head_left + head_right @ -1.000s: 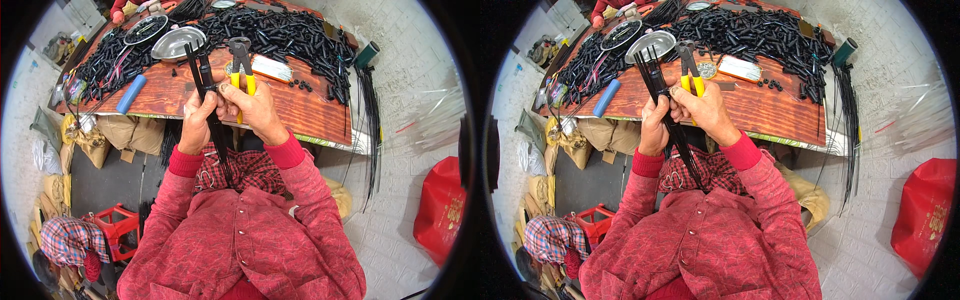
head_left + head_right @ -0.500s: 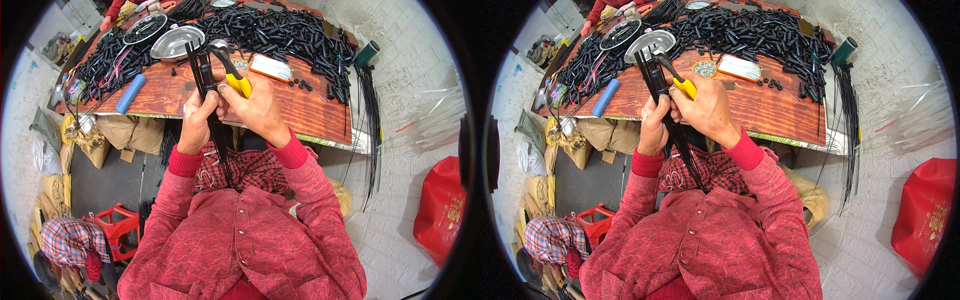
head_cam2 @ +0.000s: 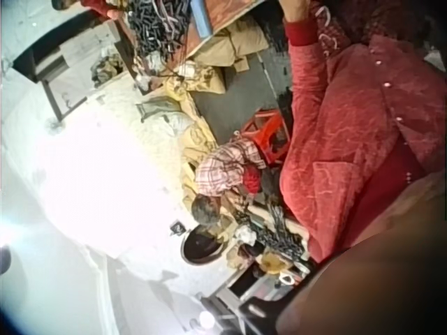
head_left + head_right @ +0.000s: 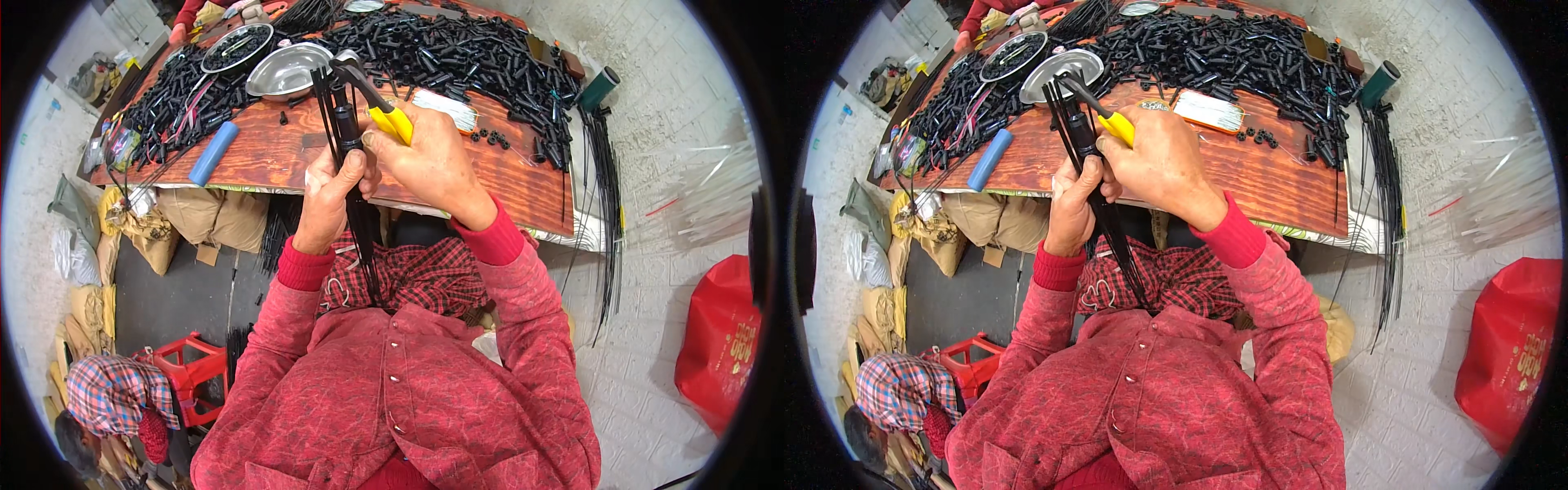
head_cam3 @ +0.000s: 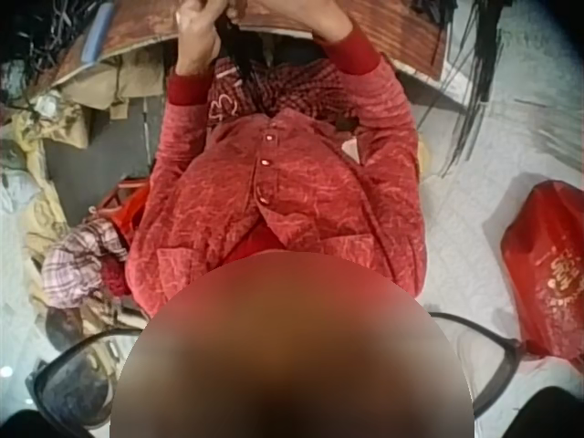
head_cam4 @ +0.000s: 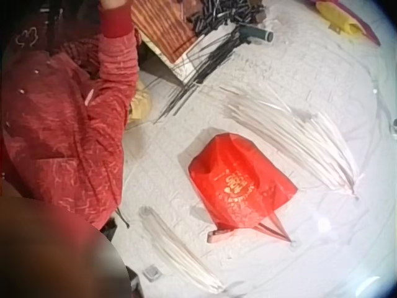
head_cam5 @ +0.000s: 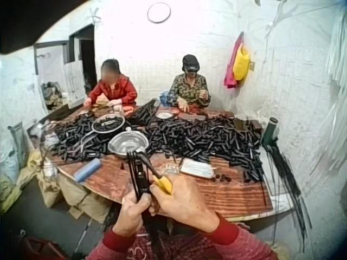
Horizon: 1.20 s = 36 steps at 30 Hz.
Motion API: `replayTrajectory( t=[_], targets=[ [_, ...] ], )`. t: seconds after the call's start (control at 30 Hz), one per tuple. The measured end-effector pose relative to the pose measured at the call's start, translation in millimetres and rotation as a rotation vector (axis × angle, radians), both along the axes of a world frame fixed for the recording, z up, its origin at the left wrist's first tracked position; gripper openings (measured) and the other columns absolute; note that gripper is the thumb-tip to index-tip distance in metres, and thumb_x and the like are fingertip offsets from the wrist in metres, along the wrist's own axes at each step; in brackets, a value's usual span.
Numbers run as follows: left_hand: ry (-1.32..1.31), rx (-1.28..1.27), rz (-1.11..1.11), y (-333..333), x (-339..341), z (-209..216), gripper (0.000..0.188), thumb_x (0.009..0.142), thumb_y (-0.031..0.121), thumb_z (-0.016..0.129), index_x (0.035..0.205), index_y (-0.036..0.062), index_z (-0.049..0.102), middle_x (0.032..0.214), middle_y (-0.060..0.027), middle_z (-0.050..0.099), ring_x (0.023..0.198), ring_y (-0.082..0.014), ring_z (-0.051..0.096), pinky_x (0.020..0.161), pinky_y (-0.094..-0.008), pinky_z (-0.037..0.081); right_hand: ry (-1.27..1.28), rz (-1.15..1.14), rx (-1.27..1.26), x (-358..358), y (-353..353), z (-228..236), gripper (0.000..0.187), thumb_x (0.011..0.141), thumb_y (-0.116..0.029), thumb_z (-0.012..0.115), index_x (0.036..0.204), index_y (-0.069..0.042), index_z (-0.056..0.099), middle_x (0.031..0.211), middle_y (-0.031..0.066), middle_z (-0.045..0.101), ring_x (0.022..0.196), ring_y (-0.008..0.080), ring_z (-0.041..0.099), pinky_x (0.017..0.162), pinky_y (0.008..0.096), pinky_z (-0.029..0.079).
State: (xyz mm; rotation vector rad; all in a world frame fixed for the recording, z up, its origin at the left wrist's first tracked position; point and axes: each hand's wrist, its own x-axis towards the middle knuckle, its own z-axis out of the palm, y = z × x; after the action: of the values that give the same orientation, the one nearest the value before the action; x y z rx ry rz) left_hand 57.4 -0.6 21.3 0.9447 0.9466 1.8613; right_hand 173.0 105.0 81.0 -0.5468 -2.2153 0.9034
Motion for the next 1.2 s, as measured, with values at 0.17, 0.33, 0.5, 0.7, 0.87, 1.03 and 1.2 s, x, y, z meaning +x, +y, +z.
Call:
replayTrajectory(
  t=[0.17, 0.33, 0.5, 0.7, 0.87, 1.03, 1.2],
  targets=[
    [-0.084, 0.045, -0.033, 2.0, 1.0, -1.6, 0.049, 0.097, 0.026, 0.061, 0.137, 0.0008, 0.048, 0.078, 0.0002, 0.050, 0.066, -0.0095, 0.047, 0.058, -0.0232, 0.039, 0.057, 0.097, -0.351, 1.4, 0.1, 0.8, 0.016, 0.088, -0.016, 0.067, 0.092, 0.000, 0.067, 0.067, -0.0016, 0.058, 0.058, 0.0089, 0.053, 0.052, 0.0265, 0.041],
    [-0.123, 0.041, -0.021, 2.1, -1.4, -3.7, 0.049, 0.098, 0.024, 0.060, 0.138, 0.0002, 0.048, 0.079, 0.0005, 0.052, 0.067, -0.0086, 0.047, 0.059, -0.0228, 0.039, 0.307, 0.284, -0.796, 1.2, -10.9, -8.6, 0.012, 0.092, -0.014, 0.065, 0.088, -0.003, 0.063, 0.069, -0.0023, 0.056, 0.059, 0.0052, 0.050, 0.055, 0.0220, 0.041],
    [-0.108, 0.044, 0.005, 1.5, -0.1, -4.5, 0.048, 0.097, 0.024, 0.061, 0.137, 0.0003, 0.049, 0.079, 0.0008, 0.053, 0.067, -0.0082, 0.048, 0.061, -0.0225, 0.039, 0.376, 0.283, -0.840, 1.0, -15.2, -18.2, 0.012, 0.093, -0.014, 0.064, 0.090, -0.002, 0.063, 0.070, -0.0011, 0.058, 0.060, 0.0059, 0.052, 0.055, 0.0219, 0.042],
    [-0.047, 0.019, 0.049, 2.9, 2.5, -2.1, 0.047, 0.097, 0.025, 0.062, 0.136, 0.0005, 0.051, 0.078, 0.0011, 0.053, 0.067, -0.0078, 0.049, 0.061, -0.0226, 0.040, 0.356, 0.214, -0.793, -0.1, -17.8, -16.7, 0.011, 0.092, -0.010, 0.064, 0.094, 0.001, 0.064, 0.072, 0.0011, 0.062, 0.060, 0.0067, 0.056, 0.054, 0.0227, 0.045],
    [0.019, -0.023, 0.069, 1.8, 3.7, 1.7, 0.047, 0.097, 0.025, 0.063, 0.135, 0.0004, 0.051, 0.076, 0.0012, 0.053, 0.066, -0.0079, 0.048, 0.060, -0.0228, 0.040, 0.196, -0.002, -0.355, -2.6, -18.5, -12.9, 0.011, 0.091, -0.006, 0.064, 0.097, 0.003, 0.064, 0.074, 0.0021, 0.064, 0.061, 0.0068, 0.057, 0.054, 0.0229, 0.046],
    [-0.131, 0.054, -0.030, -0.3, -0.9, -3.8, 0.047, 0.097, 0.025, 0.061, 0.135, -0.0011, 0.050, 0.076, 0.0005, 0.052, 0.065, -0.0085, 0.047, 0.059, -0.0231, 0.039, 0.314, 0.302, -0.824, 1.9, -9.8, -16.2, 0.013, 0.093, -0.012, 0.063, 0.096, 0.001, 0.064, 0.074, 0.0004, 0.061, 0.062, 0.0065, 0.054, 0.056, 0.0224, 0.043],
    [-0.133, 0.055, -0.027, 2.1, -1.7, -4.5, 0.049, 0.098, 0.026, 0.061, 0.136, -0.0016, 0.049, 0.077, 0.0002, 0.052, 0.065, -0.0085, 0.047, 0.059, -0.0229, 0.039, 0.322, 0.315, -0.846, 2.4, -7.3, -20.4, 0.013, 0.094, -0.014, 0.063, 0.092, -0.001, 0.063, 0.074, 0.0004, 0.060, 0.062, 0.0063, 0.052, 0.057, 0.0220, 0.043]
  ],
)
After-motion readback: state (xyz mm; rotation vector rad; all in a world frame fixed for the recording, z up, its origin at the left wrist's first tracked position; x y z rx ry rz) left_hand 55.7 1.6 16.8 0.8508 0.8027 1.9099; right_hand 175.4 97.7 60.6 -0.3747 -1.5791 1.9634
